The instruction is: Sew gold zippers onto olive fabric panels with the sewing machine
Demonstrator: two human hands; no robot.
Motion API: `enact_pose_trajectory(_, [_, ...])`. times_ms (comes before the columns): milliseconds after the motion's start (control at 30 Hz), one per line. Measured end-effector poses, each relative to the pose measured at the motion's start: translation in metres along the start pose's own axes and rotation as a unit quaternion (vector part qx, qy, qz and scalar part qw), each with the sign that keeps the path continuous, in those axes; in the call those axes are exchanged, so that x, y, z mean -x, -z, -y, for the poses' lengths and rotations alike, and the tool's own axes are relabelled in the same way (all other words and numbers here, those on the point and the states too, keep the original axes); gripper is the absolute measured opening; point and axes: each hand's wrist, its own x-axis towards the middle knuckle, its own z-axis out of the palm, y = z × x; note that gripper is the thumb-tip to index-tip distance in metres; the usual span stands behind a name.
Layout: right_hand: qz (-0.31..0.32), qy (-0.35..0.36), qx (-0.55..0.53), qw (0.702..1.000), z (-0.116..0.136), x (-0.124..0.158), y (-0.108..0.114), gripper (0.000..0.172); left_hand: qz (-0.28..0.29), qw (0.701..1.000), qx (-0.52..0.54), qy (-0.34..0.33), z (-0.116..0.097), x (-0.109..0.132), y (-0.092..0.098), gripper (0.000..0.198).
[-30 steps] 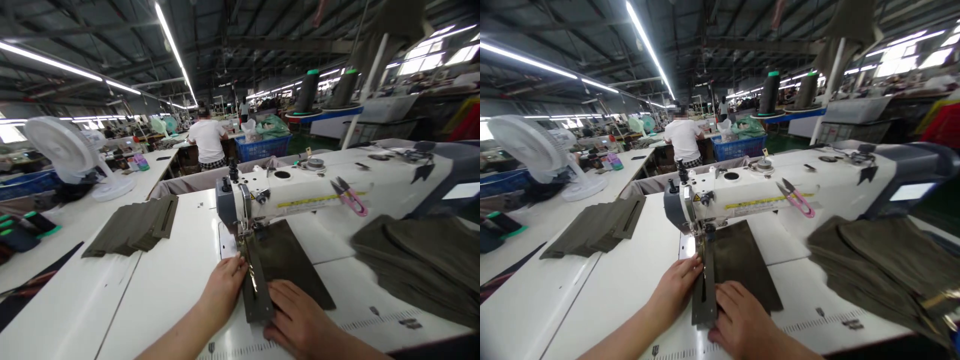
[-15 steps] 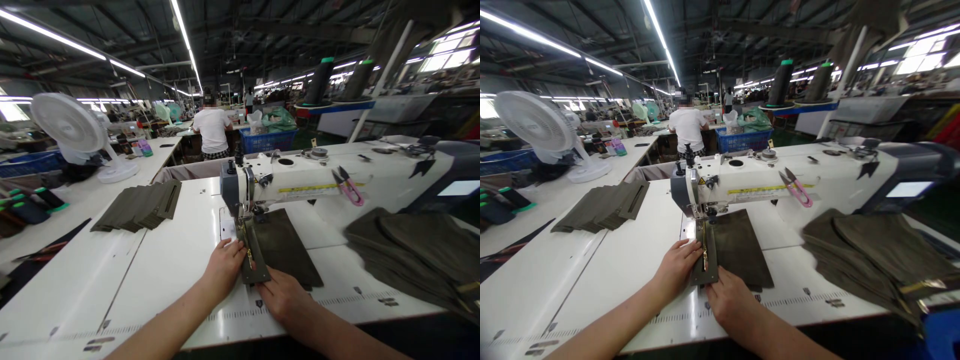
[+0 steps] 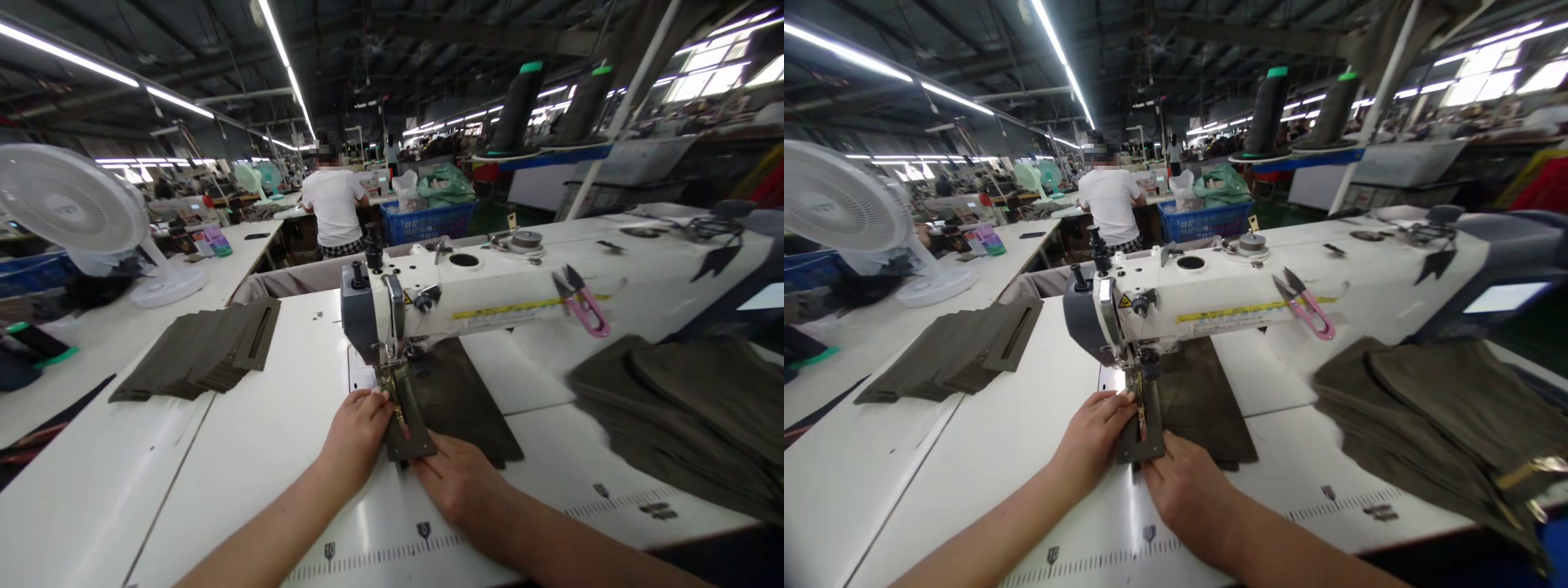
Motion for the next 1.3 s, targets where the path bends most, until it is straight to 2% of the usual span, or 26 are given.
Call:
enact_pose_trajectory(233, [0.047,-0.001,-0.018,0.999,-0.016,-0.011,-0.006,0.024,0.023,0.998,0.058,0.032,0.013,-0.011,-0.001,0.013])
enact_pose_trajectory(433, [0.039,-0.015,-0.018,0.999,-0.024,-0.014,-0.012,0.024,0.03,0.994,0.088,0.052,0.021,-0.009,-0.007,0.02])
enact_pose_trajectory(533, [0.03,-0.043,-0.058,0.997,-0.022,-0.014,-0.007,0.022,0.03,0.995,0.081,0.057,0.02,-0.002,-0.009,0.026])
enact_pose_trajectory(633, [0.047,-0.111,-0.079,0.99,-0.021,-0.02,-0.003,0.014,0.034,0.994,0.086,0.065,0.016,0.003,-0.005,0.032])
enact_pose_trajectory(733, [0.079,-0.217,-0.046,0.972,-0.025,-0.03,-0.004,0.013,0.038,0.99,0.096,0.101,0.01,0.003,0.003,0.034])
enact_pose_trajectory(800, [0.108,-0.252,-0.038,0.961,-0.033,-0.038,-0.007,0.012,0.034,0.986,0.087,0.14,0.005,0.001,0.008,0.034])
enact_pose_trajectory(867, [0.132,-0.246,-0.051,0.959,-0.042,-0.044,-0.01,0.008,0.034,0.98,0.06,0.189,0.001,0.001,0.013,0.025])
enact_pose_trajectory(933, [0.135,-0.227,-0.065,0.962,-0.05,-0.047,-0.011,0.017,0.047,0.969,0.039,0.241,-0.004,0.003,0.016,0.004])
enact_pose_trajectory(1000, [0.121,-0.223,-0.066,0.965,-0.055,-0.048,-0.013,0.021,0.052,0.963,0.05,0.258,-0.009,0.009,0.017,0.024])
enact_pose_trajectory(1067, [0.108,-0.223,-0.068,0.967,-0.057,-0.046,-0.014,0.021,0.016,0.972,0.083,0.219,-0.013,0.014,0.016,0.029])
enact_pose_trajectory(1167, [0.102,-0.213,-0.072,0.969,-0.058,-0.041,-0.017,0.017,-0.046,0.987,0.113,0.101,-0.017,0.02,0.015,0.017])
enact_pose_trajectory(1300, [0.105,-0.205,-0.065,0.971,-0.06,-0.037,-0.017,0.011,-0.021,0.995,0.092,-0.027,-0.016,0.017,0.014,0.019])
